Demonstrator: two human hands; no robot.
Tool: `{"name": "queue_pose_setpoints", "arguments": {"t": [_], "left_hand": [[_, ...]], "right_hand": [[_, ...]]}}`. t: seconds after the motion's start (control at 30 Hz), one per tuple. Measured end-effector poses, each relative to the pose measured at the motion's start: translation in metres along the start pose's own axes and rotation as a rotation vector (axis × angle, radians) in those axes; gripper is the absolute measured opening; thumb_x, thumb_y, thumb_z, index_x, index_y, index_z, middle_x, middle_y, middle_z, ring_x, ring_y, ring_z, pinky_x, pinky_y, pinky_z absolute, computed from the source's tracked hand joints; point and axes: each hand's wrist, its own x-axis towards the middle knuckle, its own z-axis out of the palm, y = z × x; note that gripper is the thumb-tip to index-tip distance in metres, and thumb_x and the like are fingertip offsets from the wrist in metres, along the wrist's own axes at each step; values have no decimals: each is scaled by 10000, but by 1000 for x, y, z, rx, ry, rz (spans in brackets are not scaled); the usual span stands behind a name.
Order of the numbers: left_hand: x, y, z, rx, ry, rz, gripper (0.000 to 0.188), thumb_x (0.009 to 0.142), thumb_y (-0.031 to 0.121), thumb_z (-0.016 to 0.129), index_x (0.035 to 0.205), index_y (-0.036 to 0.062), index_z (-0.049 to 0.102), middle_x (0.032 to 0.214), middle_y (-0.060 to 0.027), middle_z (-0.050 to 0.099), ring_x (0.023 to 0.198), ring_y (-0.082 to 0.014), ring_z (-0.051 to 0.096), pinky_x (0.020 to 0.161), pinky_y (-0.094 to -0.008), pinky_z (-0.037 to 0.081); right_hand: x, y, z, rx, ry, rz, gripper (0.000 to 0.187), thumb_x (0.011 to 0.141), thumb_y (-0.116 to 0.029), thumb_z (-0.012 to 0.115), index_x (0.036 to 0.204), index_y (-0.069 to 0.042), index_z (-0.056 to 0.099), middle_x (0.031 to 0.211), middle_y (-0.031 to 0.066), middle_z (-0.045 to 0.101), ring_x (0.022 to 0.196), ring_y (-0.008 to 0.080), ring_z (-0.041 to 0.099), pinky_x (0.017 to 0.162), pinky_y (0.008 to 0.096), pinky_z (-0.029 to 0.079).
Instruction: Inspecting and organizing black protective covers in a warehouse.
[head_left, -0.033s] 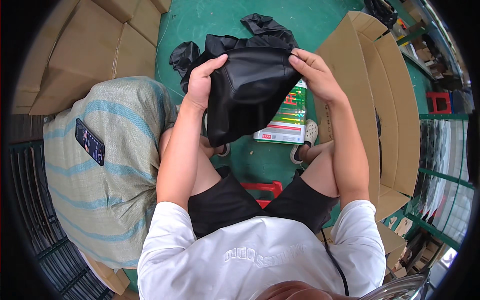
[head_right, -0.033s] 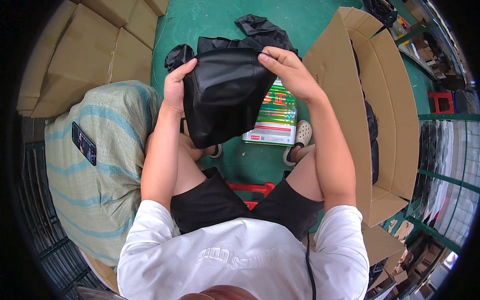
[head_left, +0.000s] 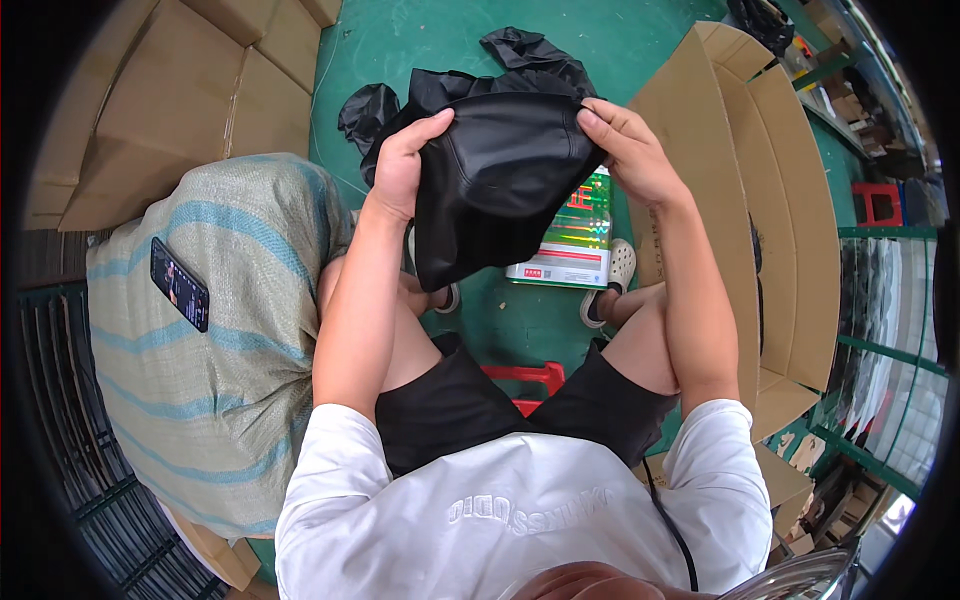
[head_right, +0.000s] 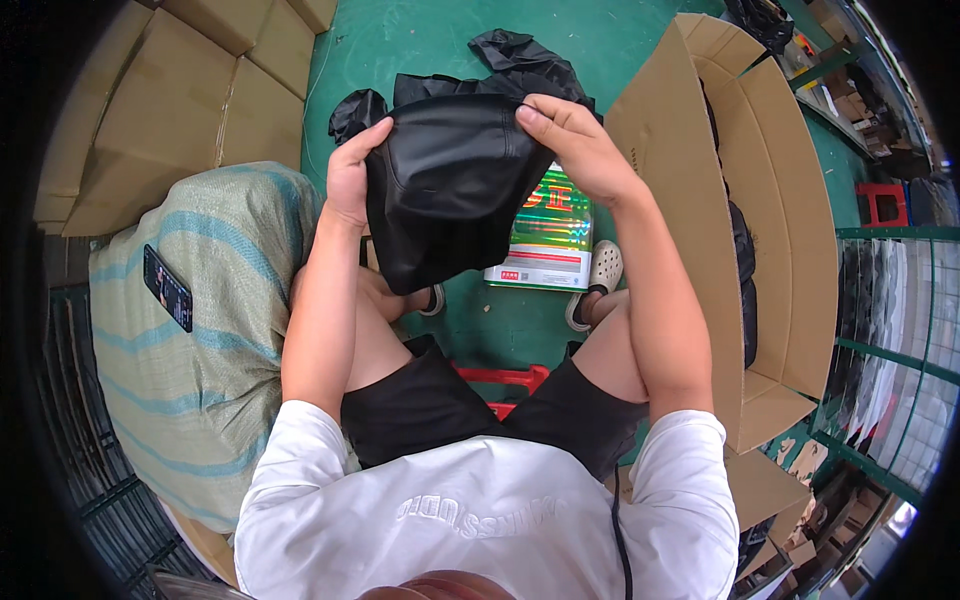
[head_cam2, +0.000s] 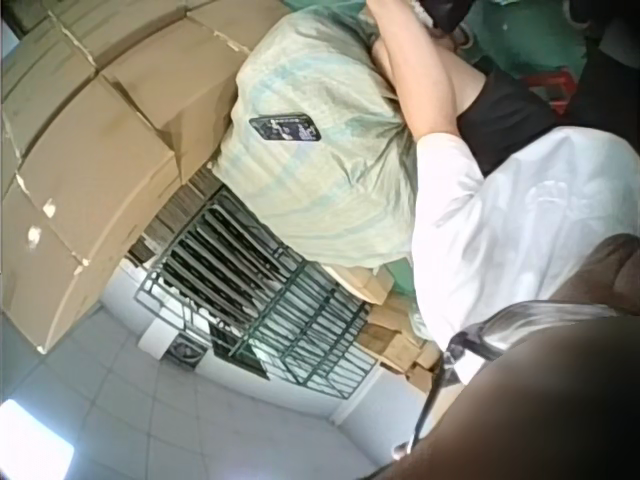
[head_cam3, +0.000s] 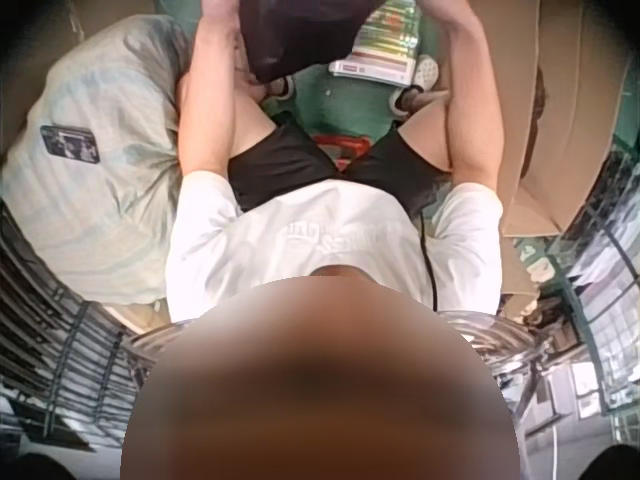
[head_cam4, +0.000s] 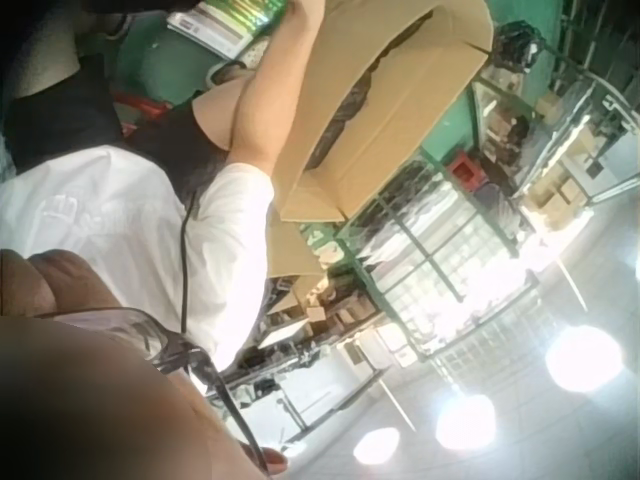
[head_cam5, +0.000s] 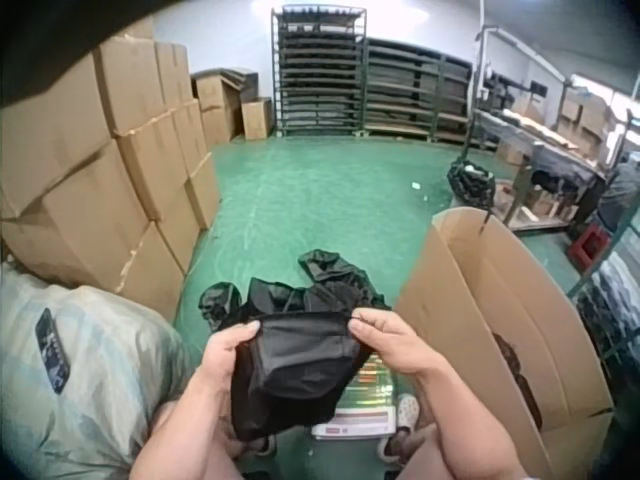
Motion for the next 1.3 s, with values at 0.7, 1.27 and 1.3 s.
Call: {"name": "queue_pose_setpoints", "arguments": {"t": [0.7, 1.27, 1.3], "left_hand": [[21, -20, -13, 1158, 490, 991, 277, 710, -29, 659, 662, 12, 390, 592, -1, 330, 599, -71, 321, 516, -253, 294], [46, -37, -45, 945, 806, 721, 339, 790, 121, 688, 995, 3, 445, 957, -93, 541, 874, -137, 507, 761, -280, 435], [49, -40, -43, 814, 823, 675, 313, 802, 126, 689, 992, -2, 477, 958, -86, 564, 870, -136, 526, 752, -285, 441]], "right_hand": [[-14, 6, 9, -688, 142, -344, 161, 795, 20, 708, 900, -5, 589, 741, 16, 565, 733, 94, 559, 671, 240, 461], [-20, 30, 70, -750, 62, -547, 188, 737, 77, 607, 775, -23, 452, 654, 44, 416, 540, 145, 397, 503, 295, 322], [-21, 29, 68, -751, 62, -548, 188, 737, 77, 607, 775, -23, 452, 654, 44, 416, 540, 145, 397, 503, 295, 322]]}}
